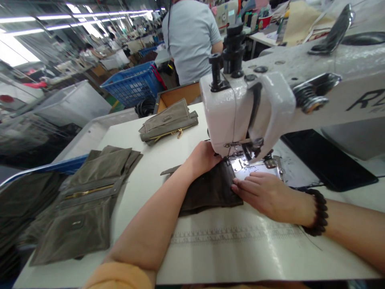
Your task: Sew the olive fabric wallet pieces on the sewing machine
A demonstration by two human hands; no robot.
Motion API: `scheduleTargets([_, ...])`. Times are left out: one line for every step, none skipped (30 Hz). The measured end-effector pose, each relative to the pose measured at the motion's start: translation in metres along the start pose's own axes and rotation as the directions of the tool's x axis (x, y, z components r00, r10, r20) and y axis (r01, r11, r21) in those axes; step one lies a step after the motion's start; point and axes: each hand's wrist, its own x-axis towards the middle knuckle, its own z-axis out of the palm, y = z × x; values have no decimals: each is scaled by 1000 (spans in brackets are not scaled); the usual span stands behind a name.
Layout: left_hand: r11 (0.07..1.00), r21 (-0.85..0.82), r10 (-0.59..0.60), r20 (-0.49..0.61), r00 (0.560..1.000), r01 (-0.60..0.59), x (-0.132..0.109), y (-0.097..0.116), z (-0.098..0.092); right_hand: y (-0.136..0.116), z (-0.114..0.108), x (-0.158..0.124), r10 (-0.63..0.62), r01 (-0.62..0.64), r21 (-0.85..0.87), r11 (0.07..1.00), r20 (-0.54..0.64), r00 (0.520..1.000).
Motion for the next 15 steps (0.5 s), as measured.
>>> scheduleTargets([1000,-9,22,10,1000,-22,0,0,-1,0,0,0,1,-1,0,1000,4,1000])
scheduleTargets([999,-6,42,20,999,-42,0,0,-1,0,0,0,0,0,2,1000,8,1000])
scheduleTargets([999,7,50,30,998,-51,0,1,-2,-1,0,0,-4,3,6,1000,11,1000])
scheduleTargets([999,22,45,40,998,-46,-1,1,-3,-1,0,0,-8,8,12,1000,13,1000])
scheduleTargets([999,39,35,50,998,-37,-1,2,-4,-2,-1,0,-14,14,20,1000,12,1000])
scheduleTargets([998,54,22,57,998,-26,-1,3,-4,-2,-1,0,-18,18,27,999,7,1000])
scheduleTargets([998,62,13,63,998,-17,-1,3,-4,-3,-1,-1,-21,21,33,999,-1,1000])
scheduleTargets([998,63,12,68,998,-16,-1,3,-5,-3,-1,-1,-21,21,38,999,-8,1000])
scheduleTargets([998,58,20,73,997,-24,-1,2,-5,-3,-1,-1,-20,20,43,999,-17,1000])
scheduleTargets([998,51,31,78,997,-35,-1,2,-4,-4,-1,-1,-17,19,47,999,-24,1000])
scheduleTargets([998,46,41,81,996,-45,-1,1,-4,-4,-1,-1,-15,17,48,999,-28,999])
scheduleTargets([998,45,48,86,995,-52,-1,0,-4,-4,-1,-1,-15,16,49,999,-26,1000])
scheduleTargets([998,48,48,88,995,-52,-1,0,-4,-4,-2,-1,-15,16,49,999,-25,1000])
scheduleTargets([997,55,42,88,995,-47,-1,-1,-3,-5,-2,-1,-13,14,47,999,-22,1000])
scheduleTargets([997,63,36,86,996,-41,-1,-1,-3,-5,-2,-1,-12,13,44,999,-22,1000])
